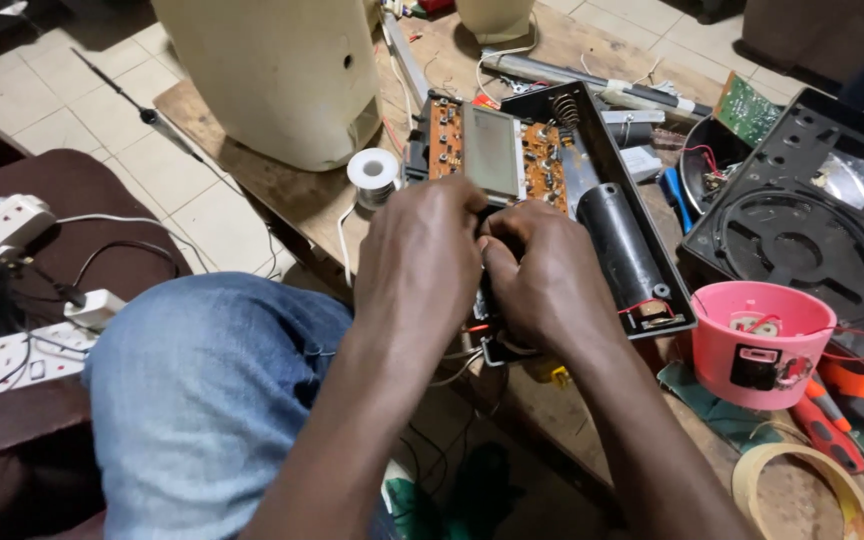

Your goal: Inspecting and manipulating the internal wiring and circuit boards of a disassembled radio.

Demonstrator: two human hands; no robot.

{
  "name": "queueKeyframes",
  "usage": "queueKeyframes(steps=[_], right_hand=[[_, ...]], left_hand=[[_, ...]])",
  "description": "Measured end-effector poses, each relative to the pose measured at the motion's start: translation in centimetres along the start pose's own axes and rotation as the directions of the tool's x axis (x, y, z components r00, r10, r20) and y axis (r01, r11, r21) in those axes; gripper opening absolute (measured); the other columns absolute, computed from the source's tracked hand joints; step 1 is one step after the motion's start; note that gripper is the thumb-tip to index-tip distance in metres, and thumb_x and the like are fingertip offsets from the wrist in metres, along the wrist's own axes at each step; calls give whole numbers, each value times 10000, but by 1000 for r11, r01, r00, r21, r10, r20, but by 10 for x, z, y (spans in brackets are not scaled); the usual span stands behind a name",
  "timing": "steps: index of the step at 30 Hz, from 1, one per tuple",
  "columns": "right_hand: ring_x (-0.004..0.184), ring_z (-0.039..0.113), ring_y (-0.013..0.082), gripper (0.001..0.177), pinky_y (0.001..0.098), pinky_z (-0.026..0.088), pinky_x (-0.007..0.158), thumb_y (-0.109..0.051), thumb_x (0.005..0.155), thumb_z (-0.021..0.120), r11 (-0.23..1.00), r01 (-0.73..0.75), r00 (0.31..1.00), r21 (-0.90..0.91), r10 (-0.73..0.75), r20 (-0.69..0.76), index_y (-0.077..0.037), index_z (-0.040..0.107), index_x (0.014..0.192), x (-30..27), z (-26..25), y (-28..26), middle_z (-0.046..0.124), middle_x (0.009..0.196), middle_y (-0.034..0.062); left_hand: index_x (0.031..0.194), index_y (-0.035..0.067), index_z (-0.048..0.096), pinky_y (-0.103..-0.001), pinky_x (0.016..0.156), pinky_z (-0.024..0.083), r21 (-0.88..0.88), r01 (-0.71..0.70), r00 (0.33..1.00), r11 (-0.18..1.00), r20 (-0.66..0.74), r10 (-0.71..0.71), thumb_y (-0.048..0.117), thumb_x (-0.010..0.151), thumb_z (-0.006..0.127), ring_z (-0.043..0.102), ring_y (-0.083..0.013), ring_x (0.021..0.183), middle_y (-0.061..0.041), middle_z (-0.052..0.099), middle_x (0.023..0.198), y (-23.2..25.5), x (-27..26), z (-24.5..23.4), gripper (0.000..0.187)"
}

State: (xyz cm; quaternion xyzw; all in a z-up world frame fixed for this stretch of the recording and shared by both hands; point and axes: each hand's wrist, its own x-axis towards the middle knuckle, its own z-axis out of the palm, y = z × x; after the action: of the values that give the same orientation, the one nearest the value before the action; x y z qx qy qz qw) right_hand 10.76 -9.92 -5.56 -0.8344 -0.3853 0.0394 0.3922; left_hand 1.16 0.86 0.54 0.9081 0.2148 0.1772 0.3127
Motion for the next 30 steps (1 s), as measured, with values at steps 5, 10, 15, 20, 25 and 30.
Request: queueKeyframes(steps=[5, 10, 15, 20, 25, 30], right_hand=[[884, 643, 471, 151, 539, 532, 734, -244, 880, 661, 994, 73, 997, -85, -75, -19, -104, 713, 857, -4, 5, 3, 638, 844, 160], [840, 646, 454, 196, 503, 537, 695, -269, 905, 672, 985, 139, 985, -106, -148, -86, -92, 678, 822, -10, 9, -2, 621, 825, 147], [795, 629, 452, 230, 498, 501, 620, -262, 940, 658, 968, 176, 974, -180, -197, -108, -93, 643, 784, -10, 13, 1, 585, 797, 122], [861, 614, 515, 169, 569, 509, 663, -191, 905, 656, 960, 218, 971, -175, -231, -60, -36, 662, 839, -17, 10, -17, 589, 873, 192], [946, 670, 475, 68, 519, 542, 737, -114, 903, 670, 981, 184, 977, -60, -190, -100, -100, 735, 916, -11, 11, -1, 664, 895, 183], [981, 736, 253, 192, 385, 560, 815, -180, 873, 753, 1000, 18, 991, -19, -20, -132, -220, 791, 1057, -11, -1, -17, 767, 961, 15]], left_hand=[[955, 34, 787, -696, 720, 581, 62, -75, 995, 995, 74, 71, -7, 795, 682, 734, -516, 852, -225, 745, 852, 1, 5, -4, 196], [780, 20, 768, -584, 618, 587, 86, -200, 978, 976, 82, 193, -55, 764, 556, 728, -498, 721, -233, 695, 698, -6, 17, -11, 226], [755, 21, 747, -564, 621, 597, 117, -195, 978, 974, 105, 183, -45, 774, 566, 724, -484, 714, -229, 690, 690, -7, 17, -13, 193], [746, 17, 749, -626, 671, 591, 128, -169, 973, 977, 178, 145, 26, 769, 621, 729, -512, 783, -239, 691, 751, -11, 28, -9, 131], [741, -3, 737, -592, 621, 593, 81, -189, 971, 979, 165, 174, -41, 797, 535, 731, -521, 767, -250, 687, 757, -13, 27, -15, 213], [745, -14, 741, -610, 607, 591, 26, -171, 975, 985, 149, 165, -30, 798, 549, 734, -531, 781, -253, 691, 777, -14, 30, -17, 200]])
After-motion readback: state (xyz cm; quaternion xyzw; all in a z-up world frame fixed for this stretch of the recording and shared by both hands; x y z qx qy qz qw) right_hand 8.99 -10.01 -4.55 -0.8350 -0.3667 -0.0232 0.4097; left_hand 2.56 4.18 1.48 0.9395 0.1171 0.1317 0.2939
